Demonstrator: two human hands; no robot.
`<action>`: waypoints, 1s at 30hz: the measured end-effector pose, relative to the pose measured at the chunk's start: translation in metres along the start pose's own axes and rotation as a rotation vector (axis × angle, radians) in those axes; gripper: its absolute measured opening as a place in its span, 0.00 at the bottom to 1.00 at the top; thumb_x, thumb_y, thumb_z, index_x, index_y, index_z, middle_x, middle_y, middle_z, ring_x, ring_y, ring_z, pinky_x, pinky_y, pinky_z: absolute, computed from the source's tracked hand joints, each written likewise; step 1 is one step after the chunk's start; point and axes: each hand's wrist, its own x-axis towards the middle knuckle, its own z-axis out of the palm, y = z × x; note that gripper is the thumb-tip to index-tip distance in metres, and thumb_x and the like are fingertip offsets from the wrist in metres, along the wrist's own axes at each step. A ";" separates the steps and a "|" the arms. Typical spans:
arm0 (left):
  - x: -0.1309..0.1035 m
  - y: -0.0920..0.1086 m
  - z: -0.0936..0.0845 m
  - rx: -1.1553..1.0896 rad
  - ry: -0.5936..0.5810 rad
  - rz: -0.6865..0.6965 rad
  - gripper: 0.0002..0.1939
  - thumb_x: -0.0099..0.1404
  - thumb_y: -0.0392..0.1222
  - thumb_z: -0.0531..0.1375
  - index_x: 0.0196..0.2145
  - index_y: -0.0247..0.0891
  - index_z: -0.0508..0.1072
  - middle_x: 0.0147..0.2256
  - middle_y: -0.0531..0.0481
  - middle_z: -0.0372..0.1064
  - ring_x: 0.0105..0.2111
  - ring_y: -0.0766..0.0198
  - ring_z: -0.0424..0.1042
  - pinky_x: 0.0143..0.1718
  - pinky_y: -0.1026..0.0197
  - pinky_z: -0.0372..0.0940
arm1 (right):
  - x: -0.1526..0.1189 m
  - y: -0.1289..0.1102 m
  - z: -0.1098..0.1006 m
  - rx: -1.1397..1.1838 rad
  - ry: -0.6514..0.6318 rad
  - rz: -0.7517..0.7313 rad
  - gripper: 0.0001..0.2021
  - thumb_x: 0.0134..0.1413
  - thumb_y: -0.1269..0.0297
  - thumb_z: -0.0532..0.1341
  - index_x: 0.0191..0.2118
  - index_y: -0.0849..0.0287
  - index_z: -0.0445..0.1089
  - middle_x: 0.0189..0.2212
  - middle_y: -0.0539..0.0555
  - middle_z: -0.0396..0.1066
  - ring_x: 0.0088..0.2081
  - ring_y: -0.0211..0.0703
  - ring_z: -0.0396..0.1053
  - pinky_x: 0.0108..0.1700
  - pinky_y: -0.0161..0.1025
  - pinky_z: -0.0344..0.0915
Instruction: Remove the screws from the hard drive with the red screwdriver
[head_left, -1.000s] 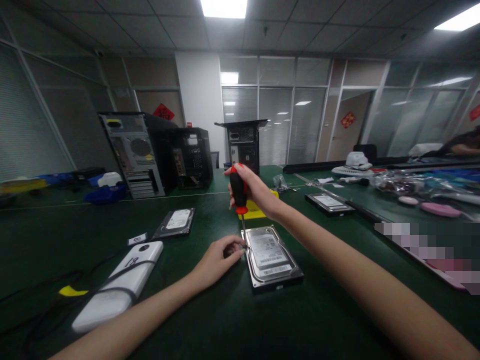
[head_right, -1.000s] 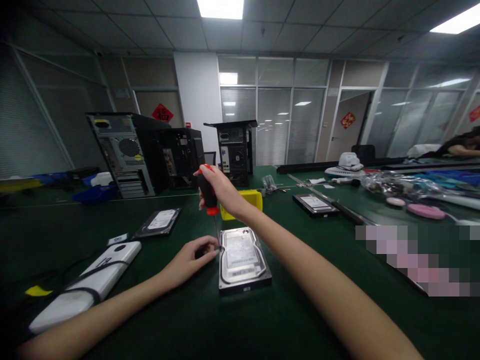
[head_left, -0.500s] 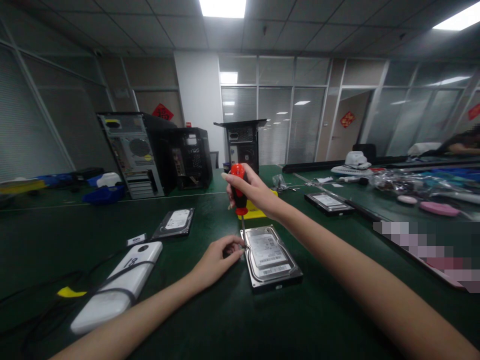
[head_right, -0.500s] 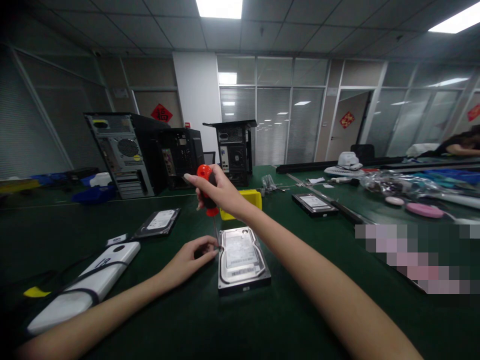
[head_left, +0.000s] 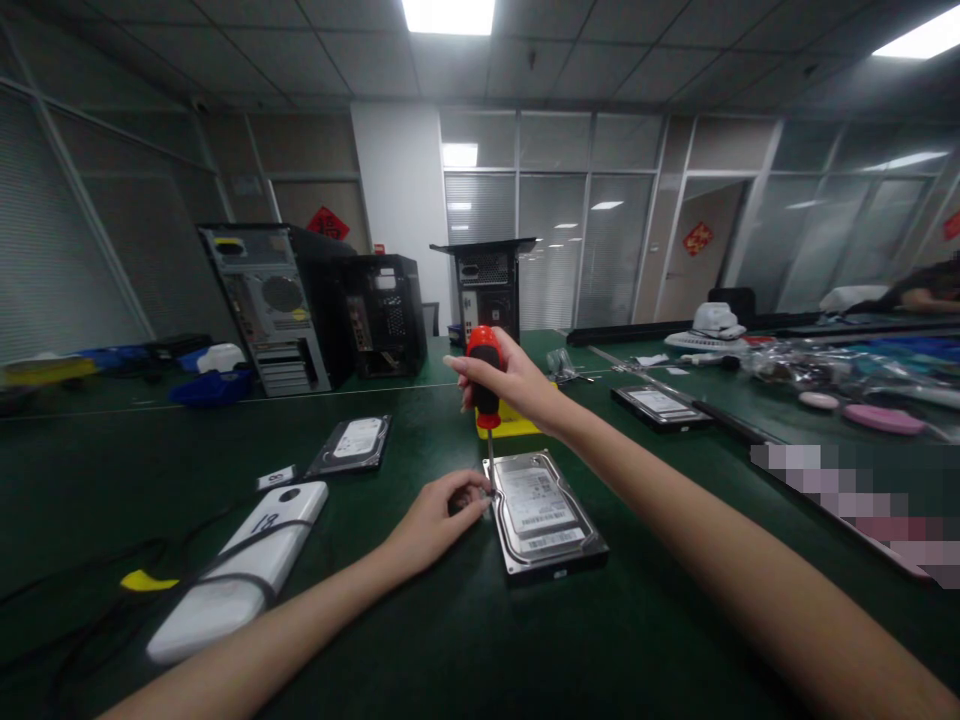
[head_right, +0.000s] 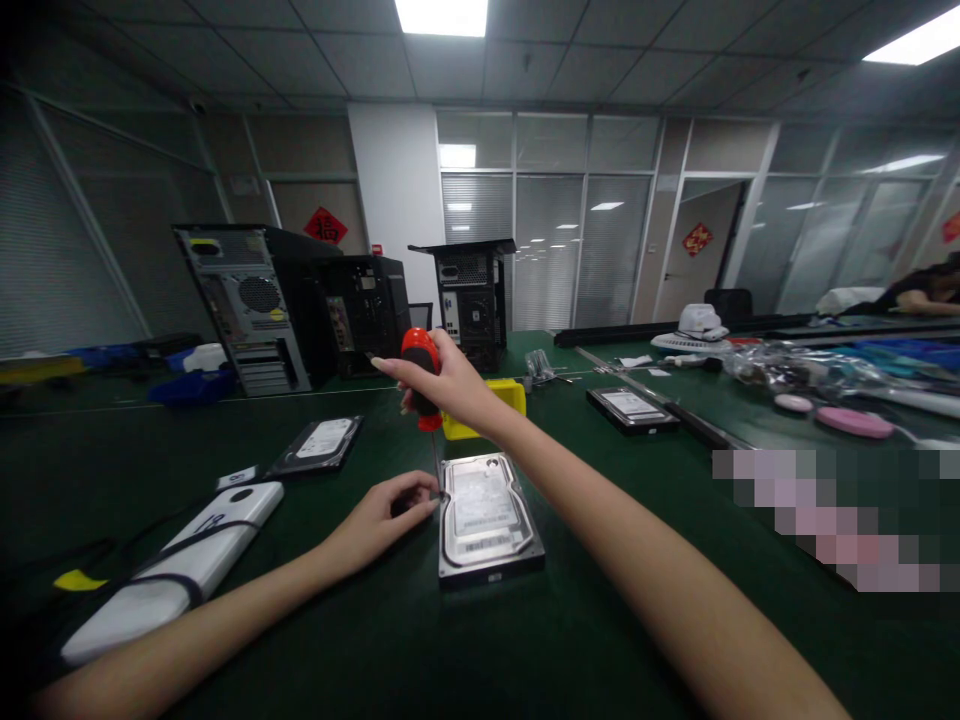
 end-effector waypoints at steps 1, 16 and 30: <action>0.000 0.000 0.000 0.003 0.001 0.000 0.10 0.62 0.41 0.54 0.40 0.36 0.70 0.29 0.53 0.65 0.31 0.64 0.64 0.33 0.65 0.59 | -0.001 0.000 0.000 -0.002 -0.002 0.002 0.21 0.44 0.53 0.64 0.36 0.56 0.53 0.24 0.46 0.64 0.22 0.34 0.66 0.26 0.37 0.67; 0.001 0.004 -0.001 -0.004 -0.014 -0.015 0.11 0.62 0.43 0.54 0.40 0.35 0.70 0.31 0.51 0.66 0.32 0.63 0.65 0.35 0.63 0.59 | -0.003 -0.010 -0.008 -0.065 -0.107 -0.034 0.15 0.50 0.53 0.60 0.35 0.59 0.61 0.24 0.48 0.64 0.23 0.35 0.66 0.31 0.39 0.67; -0.002 0.009 -0.004 -0.013 -0.034 -0.025 0.11 0.63 0.41 0.54 0.40 0.36 0.71 0.30 0.52 0.65 0.32 0.64 0.64 0.33 0.65 0.58 | -0.003 -0.036 -0.066 -0.142 0.228 0.032 0.16 0.48 0.53 0.62 0.37 0.58 0.60 0.23 0.47 0.63 0.20 0.33 0.65 0.25 0.35 0.68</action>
